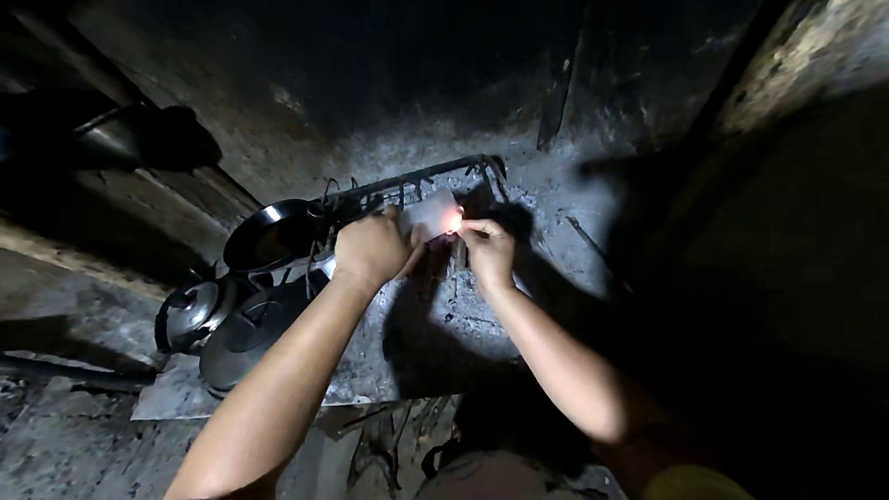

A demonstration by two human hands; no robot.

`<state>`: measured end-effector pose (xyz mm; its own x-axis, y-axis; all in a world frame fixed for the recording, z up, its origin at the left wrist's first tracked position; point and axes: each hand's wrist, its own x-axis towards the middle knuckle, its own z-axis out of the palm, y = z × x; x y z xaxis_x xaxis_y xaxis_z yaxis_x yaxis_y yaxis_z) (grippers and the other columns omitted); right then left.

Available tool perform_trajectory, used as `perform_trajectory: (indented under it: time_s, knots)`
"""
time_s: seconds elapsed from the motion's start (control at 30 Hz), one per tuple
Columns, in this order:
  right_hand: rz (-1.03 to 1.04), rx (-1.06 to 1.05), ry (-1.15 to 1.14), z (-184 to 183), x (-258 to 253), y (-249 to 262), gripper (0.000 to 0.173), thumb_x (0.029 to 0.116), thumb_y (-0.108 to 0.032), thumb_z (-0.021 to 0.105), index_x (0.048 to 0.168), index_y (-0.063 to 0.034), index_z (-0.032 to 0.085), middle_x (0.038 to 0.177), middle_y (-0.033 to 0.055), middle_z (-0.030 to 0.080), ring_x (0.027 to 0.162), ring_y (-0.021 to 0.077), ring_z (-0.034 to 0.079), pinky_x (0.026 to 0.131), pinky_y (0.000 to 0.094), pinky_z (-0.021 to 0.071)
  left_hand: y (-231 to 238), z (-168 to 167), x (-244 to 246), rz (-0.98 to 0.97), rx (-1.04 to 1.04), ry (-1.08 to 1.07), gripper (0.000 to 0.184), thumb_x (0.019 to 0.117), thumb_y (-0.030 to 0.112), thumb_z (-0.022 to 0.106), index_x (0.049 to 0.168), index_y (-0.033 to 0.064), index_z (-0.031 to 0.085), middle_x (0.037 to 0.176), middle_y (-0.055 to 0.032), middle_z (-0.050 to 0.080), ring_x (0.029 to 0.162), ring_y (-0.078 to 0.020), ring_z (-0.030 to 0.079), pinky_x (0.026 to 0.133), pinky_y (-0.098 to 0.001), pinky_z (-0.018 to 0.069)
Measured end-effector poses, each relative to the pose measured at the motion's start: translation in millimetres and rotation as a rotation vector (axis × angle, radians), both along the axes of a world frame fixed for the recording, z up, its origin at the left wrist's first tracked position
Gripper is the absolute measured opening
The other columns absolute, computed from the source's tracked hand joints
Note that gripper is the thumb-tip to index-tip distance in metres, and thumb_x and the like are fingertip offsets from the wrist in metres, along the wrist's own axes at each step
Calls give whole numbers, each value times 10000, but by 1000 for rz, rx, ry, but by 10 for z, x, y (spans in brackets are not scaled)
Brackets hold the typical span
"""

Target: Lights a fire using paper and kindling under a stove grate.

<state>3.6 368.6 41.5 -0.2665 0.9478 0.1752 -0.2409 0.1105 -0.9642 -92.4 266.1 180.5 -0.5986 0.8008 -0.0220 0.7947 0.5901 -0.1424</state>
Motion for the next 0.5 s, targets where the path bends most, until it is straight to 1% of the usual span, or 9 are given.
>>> perform_trajectory:
  time_s: [0.07,0.1,0.17,0.23,0.3,0.37,0.4,0.47,0.5]
  knots:
    - [38,0,-15,91,-124,182,191,949,-82,724,1124,-8,733,1090,121,717,986,166,663,895,361,546,231,97,-88,41,23,-29,634,1041,605,440,1298,53,618,1114,-278,694,1067,-491,674,821,-687,521]
    - [48,2,-24,157,-171,269,292,947,-89,724,1228,-13,707,1109,136,699,984,177,657,891,359,552,347,140,-131,56,41,-45,618,1042,588,449,1304,54,615,1138,-276,690,1088,-488,669,833,-690,520]
    - [9,5,-19,340,-205,411,469,925,-79,729,1379,-33,621,1060,138,647,910,180,625,818,350,551,568,201,-214,83,60,-86,601,1043,567,462,1294,40,606,1189,-278,671,1131,-488,651,856,-701,511]
    - [-67,76,-50,448,-152,437,510,934,-103,724,1424,-68,588,992,119,616,810,173,588,725,343,532,745,202,-273,113,55,-125,614,1033,566,496,1292,22,616,1225,-280,664,1154,-480,644,877,-709,501]
    - [-117,225,-107,466,-50,284,379,967,-113,695,1337,-57,637,937,94,599,758,160,563,682,327,504,895,149,-318,129,3,-152,580,1023,525,546,1296,18,616,1255,-273,654,1175,-467,640,888,-700,509]
    - [-101,393,-182,350,-3,71,206,957,-102,688,1149,-36,722,992,114,679,856,181,653,773,352,573,1032,97,-338,137,-48,-188,502,1018,432,585,1270,0,621,1273,-280,639,1194,-468,624,896,-697,502]
    - [-37,452,-236,268,12,-55,166,964,-98,672,1097,-27,741,1043,134,692,934,211,675,841,383,586,1089,70,-346,138,-66,-211,527,1030,466,561,1231,-15,640,1268,-284,640,1199,-467,620,901,-695,495]
    - [90,578,-364,116,-2,-234,164,954,-81,650,1049,-20,769,1072,145,717,1002,243,700,909,410,588,1230,-28,-414,130,-110,-249,591,1029,528,529,1172,-26,674,1262,-281,646,1208,-460,615,917,-699,482]
    - [154,630,-443,87,-9,-277,184,952,-67,639,1072,-19,768,1117,158,717,1046,273,701,936,436,580,1302,-90,-462,119,-128,-259,613,1028,546,515,1166,-27,682,1269,-279,645,1220,-456,608,930,-700,475]
